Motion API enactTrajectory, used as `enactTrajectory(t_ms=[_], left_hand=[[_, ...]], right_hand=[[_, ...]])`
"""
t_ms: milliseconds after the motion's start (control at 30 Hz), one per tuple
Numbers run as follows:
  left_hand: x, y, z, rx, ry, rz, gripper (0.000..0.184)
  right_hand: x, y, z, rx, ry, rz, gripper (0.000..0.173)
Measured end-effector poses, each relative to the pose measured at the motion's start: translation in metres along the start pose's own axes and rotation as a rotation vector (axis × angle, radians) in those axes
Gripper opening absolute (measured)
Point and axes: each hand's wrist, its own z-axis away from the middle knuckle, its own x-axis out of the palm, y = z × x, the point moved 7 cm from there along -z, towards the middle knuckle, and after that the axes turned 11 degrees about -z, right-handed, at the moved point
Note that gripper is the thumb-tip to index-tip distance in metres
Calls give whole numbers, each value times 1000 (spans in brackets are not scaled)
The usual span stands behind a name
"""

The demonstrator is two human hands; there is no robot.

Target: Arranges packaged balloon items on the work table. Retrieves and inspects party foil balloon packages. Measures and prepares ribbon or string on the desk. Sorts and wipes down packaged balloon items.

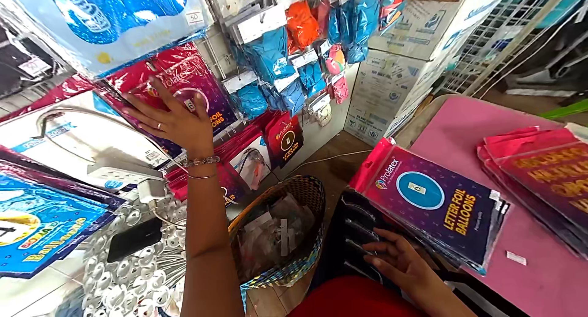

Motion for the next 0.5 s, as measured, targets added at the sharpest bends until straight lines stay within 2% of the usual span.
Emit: enactTrajectory(t_ms=[200, 333, 500], left_hand=[[3, 15, -15, 214, -35, -73, 81], [22, 20, -27, 194, -106, -116, 82], [28, 20, -21, 181, -56, -116, 79]], right_hand=[[4, -2, 0, 31, -22, 5, 68], [8, -6, -1, 56, -54, 40, 68], [4, -6, -1, 27, -77, 23, 66]])
